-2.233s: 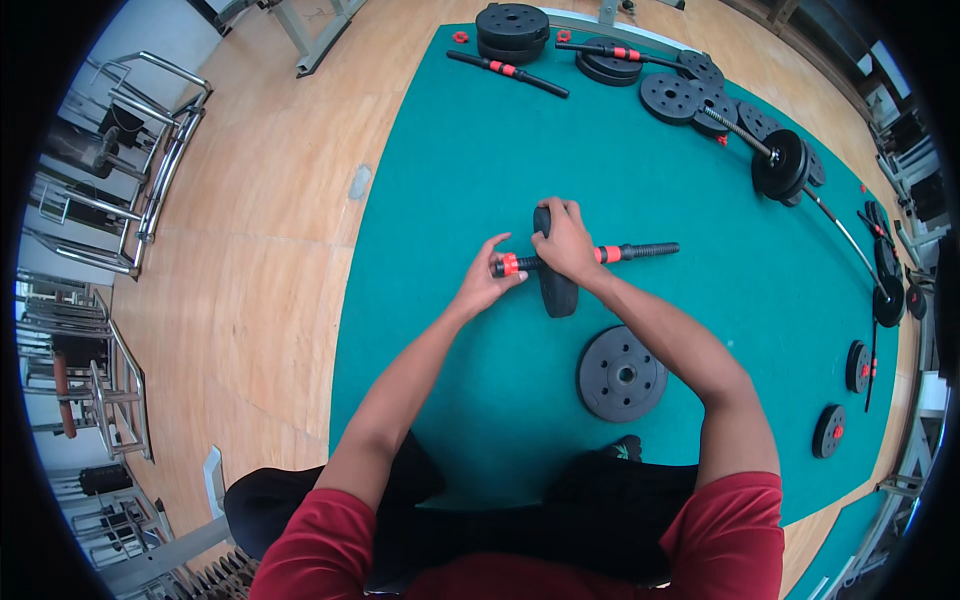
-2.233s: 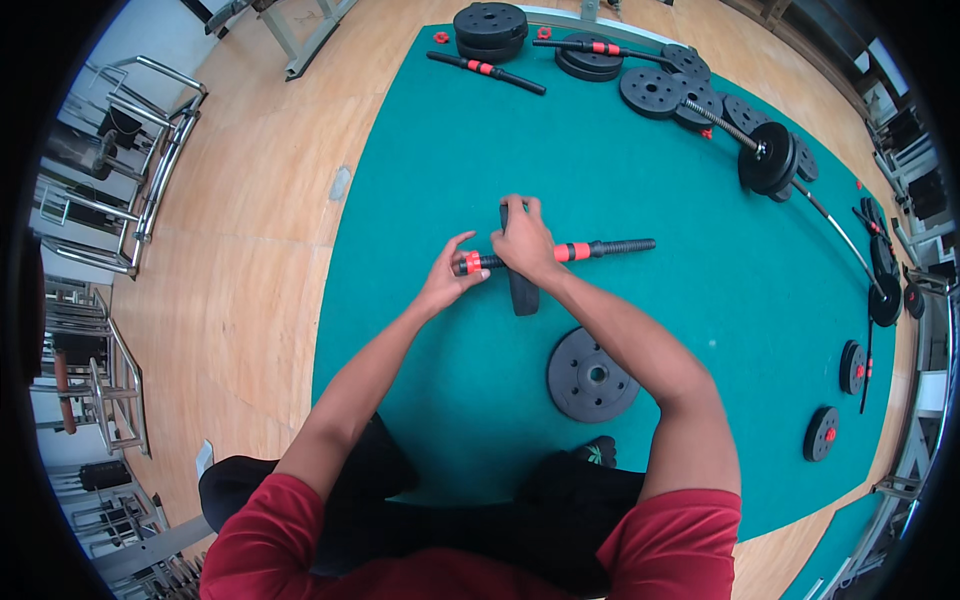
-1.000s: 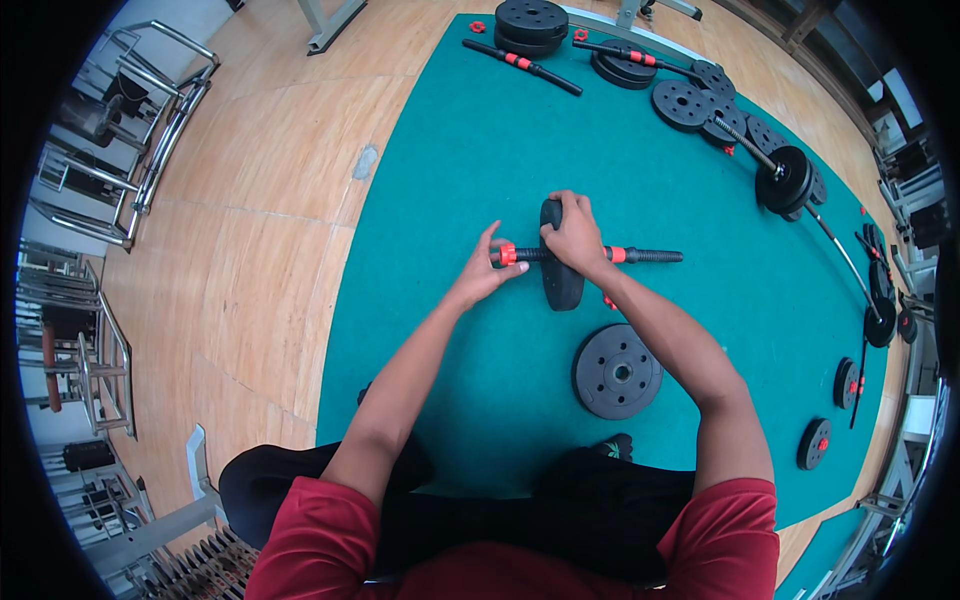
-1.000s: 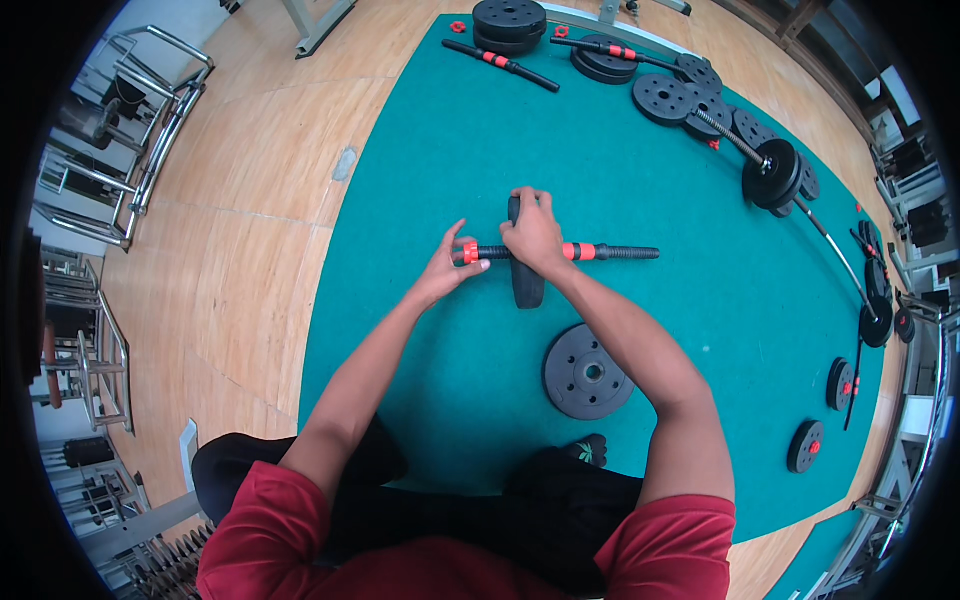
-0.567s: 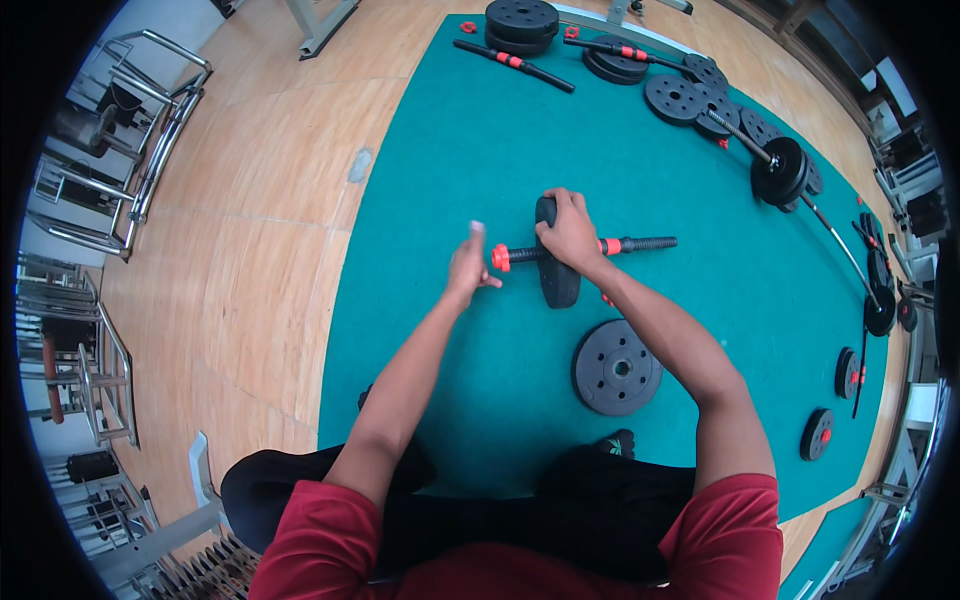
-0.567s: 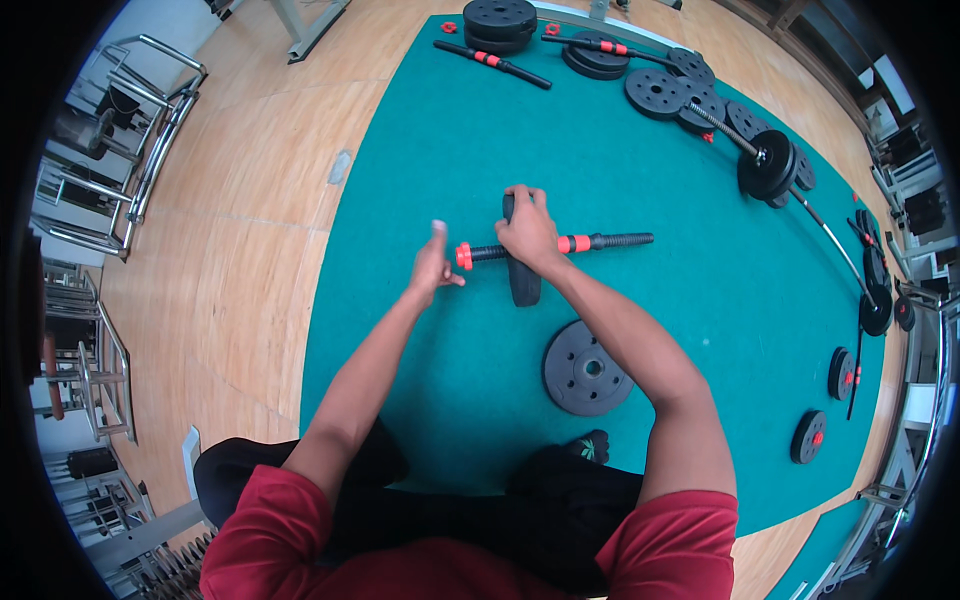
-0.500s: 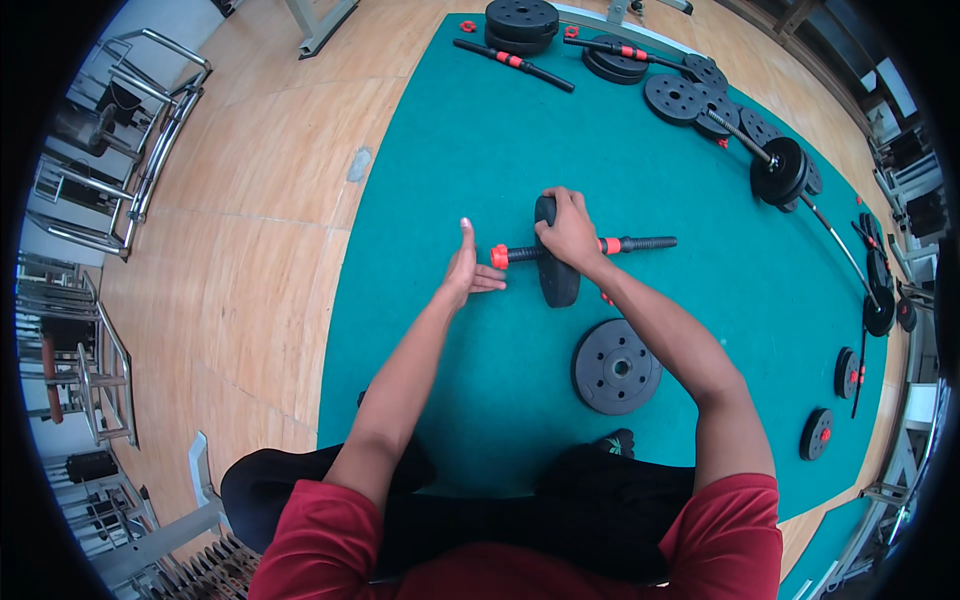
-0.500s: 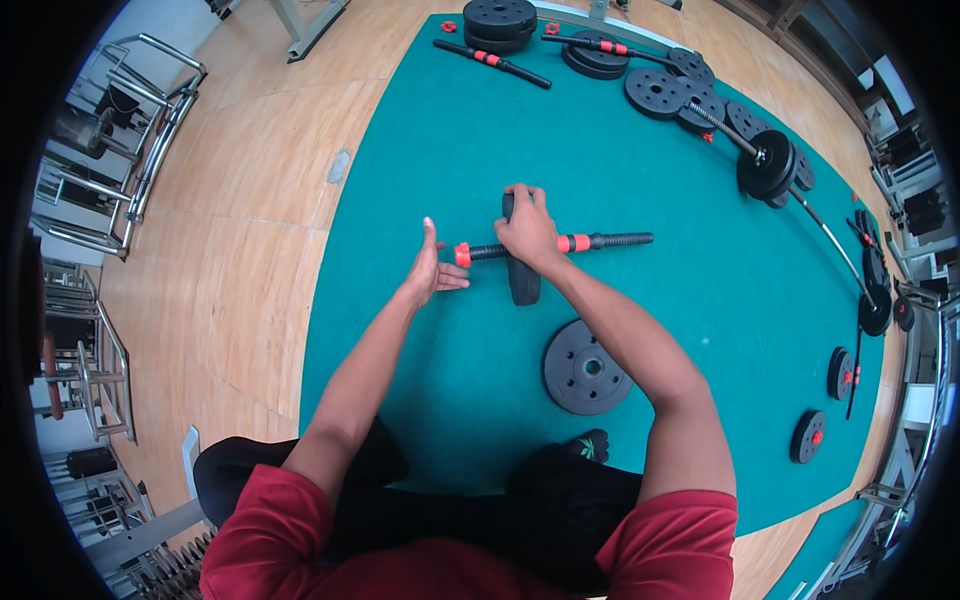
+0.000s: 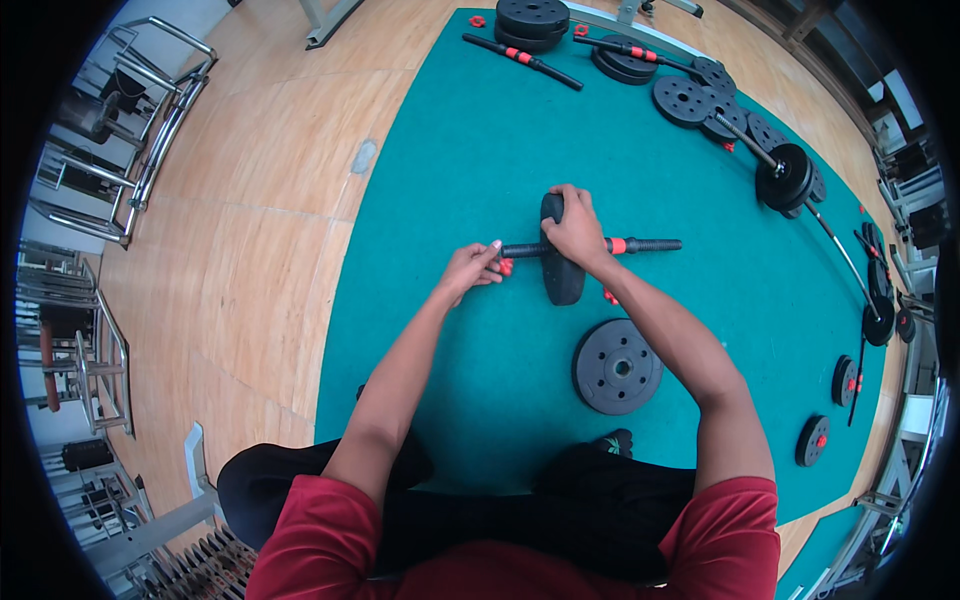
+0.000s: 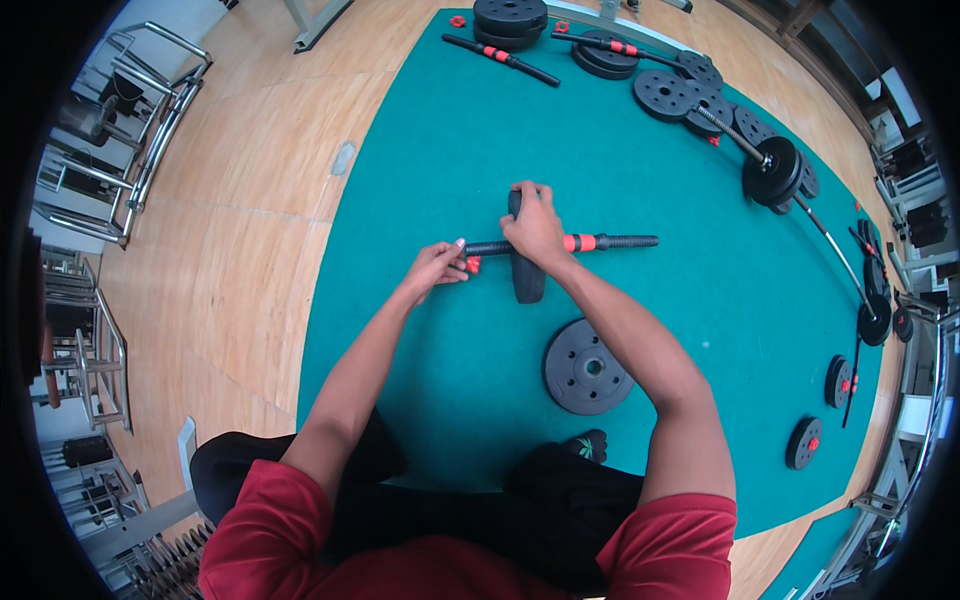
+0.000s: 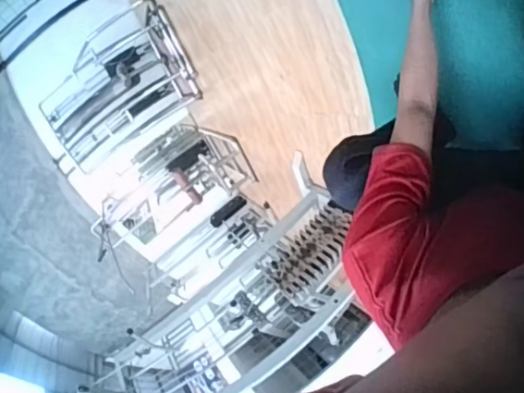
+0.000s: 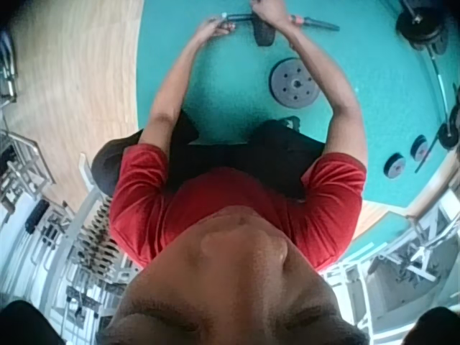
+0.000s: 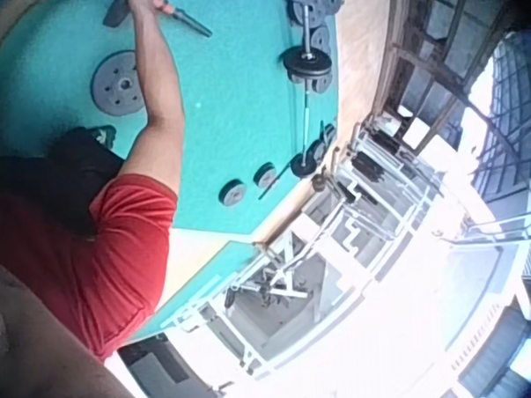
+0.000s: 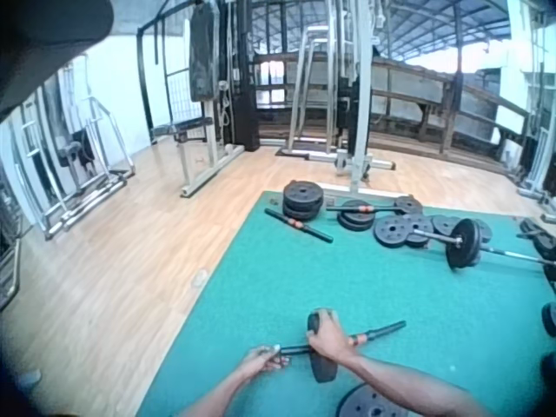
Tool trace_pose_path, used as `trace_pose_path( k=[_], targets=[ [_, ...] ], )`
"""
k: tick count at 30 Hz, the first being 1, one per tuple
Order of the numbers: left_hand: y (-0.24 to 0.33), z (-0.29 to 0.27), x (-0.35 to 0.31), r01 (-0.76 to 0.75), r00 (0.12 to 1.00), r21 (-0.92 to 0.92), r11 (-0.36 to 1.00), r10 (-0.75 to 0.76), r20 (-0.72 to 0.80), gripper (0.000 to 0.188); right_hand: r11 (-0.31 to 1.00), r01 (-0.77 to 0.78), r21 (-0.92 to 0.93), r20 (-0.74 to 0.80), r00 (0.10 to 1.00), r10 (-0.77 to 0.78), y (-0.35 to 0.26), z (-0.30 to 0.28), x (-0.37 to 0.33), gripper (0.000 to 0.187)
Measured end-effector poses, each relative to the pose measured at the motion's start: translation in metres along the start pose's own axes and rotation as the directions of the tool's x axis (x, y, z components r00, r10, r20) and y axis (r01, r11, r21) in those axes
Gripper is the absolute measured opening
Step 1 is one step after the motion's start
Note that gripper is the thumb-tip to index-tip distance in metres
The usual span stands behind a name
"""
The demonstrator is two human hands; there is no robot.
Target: The person assembles dumbbells by sliding weight plates onto a short threaded bar and securing them with spin-lock collars.
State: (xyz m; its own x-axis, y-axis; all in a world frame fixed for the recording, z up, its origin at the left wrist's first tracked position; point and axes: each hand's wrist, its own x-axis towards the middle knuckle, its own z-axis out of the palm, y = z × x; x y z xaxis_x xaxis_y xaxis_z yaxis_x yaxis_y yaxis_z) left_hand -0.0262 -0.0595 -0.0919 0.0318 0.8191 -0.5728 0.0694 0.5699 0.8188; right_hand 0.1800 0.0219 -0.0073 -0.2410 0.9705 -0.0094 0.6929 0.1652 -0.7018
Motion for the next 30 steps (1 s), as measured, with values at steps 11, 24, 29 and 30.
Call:
trace_pose_path(
  k=[11, 24, 29, 30],
  targets=[
    [0.056, 0.054, -0.016, -0.485, 0.698, 0.822, 0.300, 0.699, 0.157, 0.040, 0.994, 0.017, -0.111, 0.015, 1.000, -0.015, -0.005, -0.004, -0.005, 0.059],
    [0.062, 0.046, -0.015, -0.327, 0.937, 0.805, 0.496, 0.281, 0.208, 0.032, 0.918, 0.337, -0.208, 0.144, 0.939, -0.312, 0.089, -0.082, -0.076, 0.030],
    [0.014, 0.022, 0.014, -0.374, 0.922, 0.751, 0.545, 0.309, 0.235, 0.031, 0.767, 0.508, -0.392, 0.505, 0.816, -0.282, 0.147, -0.093, -0.169, 0.053],
    [0.008, 0.021, 0.014, -0.384, 0.919, 0.713, 0.587, 0.315, 0.235, 0.030, 0.679, 0.602, -0.420, 0.537, 0.768, -0.349, 0.149, -0.094, -0.184, 0.061]
  ],
)
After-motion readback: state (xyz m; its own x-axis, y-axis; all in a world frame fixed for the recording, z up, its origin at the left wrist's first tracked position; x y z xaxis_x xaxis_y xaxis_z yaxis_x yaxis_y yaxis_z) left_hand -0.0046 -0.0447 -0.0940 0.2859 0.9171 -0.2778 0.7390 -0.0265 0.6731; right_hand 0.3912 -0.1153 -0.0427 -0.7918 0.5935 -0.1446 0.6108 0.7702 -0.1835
